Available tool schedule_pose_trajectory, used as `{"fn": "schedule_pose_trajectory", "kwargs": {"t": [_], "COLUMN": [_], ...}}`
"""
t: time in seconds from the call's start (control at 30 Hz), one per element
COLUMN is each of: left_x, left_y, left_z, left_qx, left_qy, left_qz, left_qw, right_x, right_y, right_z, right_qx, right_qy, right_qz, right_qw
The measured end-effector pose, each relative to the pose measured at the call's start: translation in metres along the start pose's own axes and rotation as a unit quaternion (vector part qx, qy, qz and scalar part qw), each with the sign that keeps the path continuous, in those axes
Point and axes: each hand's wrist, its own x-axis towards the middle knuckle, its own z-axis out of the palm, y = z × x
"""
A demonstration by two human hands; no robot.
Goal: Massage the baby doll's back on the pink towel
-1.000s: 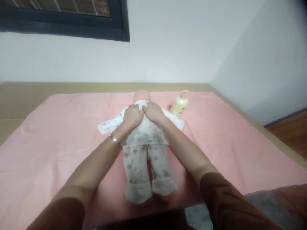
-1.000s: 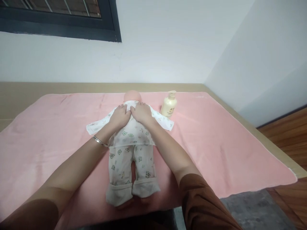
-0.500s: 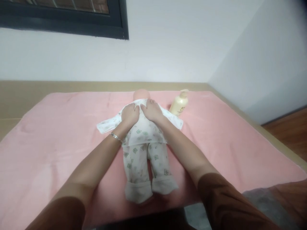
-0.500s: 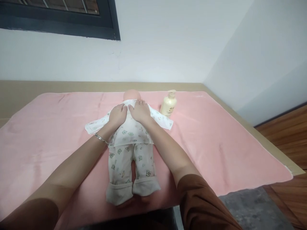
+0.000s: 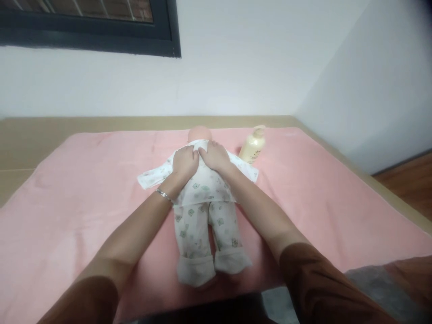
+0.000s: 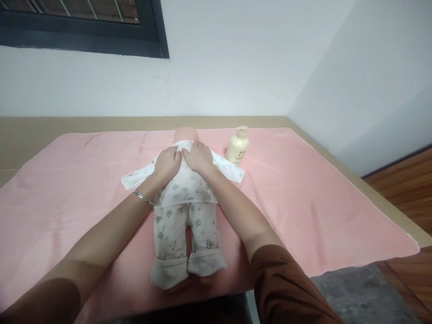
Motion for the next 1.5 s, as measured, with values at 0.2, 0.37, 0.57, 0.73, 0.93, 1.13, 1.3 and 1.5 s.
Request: {"fn": "schedule_pose_trajectory", "kwargs": {"t": [0.2, 0.37, 0.57, 0.73, 0.93, 1.13, 1.3, 1.5], "left_x": [-0.009, 0.006, 0.006, -0.011, -0.011, 0.008, 0.002, -0.021], "left_y": [0.011, -0.006, -0.005, 0.014, 0.013, -0.008, 0.001, 0.025], "left_z": [-0.001, 0.000, -0.002, -0.005, -0.010, -0.005, -0.005, -0.009], "left_qx": [-0.010, -0.081, -0.060, -0.019, -0.083, -0.107, -0.035, 0.007], "left_qy": [0.008, -0.005, -0.024, -0.025, -0.044, -0.032, -0.013, -0.050], "left_qz": [0.037, 0.010, 0.007, 0.002, -0.014, -0.021, -0.007, 0.014], "left_qw": [0.999, 0.997, 0.998, 1.000, 0.995, 0.993, 0.999, 0.999], "right_x": [-0.004, -0.028, -0.027, -0.002, -0.004, -0.038, -0.031, -0.010], "right_y": [0.001, -0.017, -0.022, -0.001, 0.004, -0.028, -0.019, 0.011], "right_z": [-0.013, -0.013, -0.012, -0.012, -0.019, -0.027, -0.032, -0.043], "right_qx": [-0.031, -0.092, -0.088, -0.029, -0.007, -0.098, -0.107, 0.024], "right_qy": [-0.053, -0.029, -0.062, -0.027, -0.063, -0.082, -0.102, -0.124], "right_qz": [-0.014, -0.047, -0.098, -0.016, -0.017, -0.039, -0.087, -0.038], "right_qw": [0.998, 0.994, 0.989, 0.999, 0.998, 0.991, 0.985, 0.991]}}
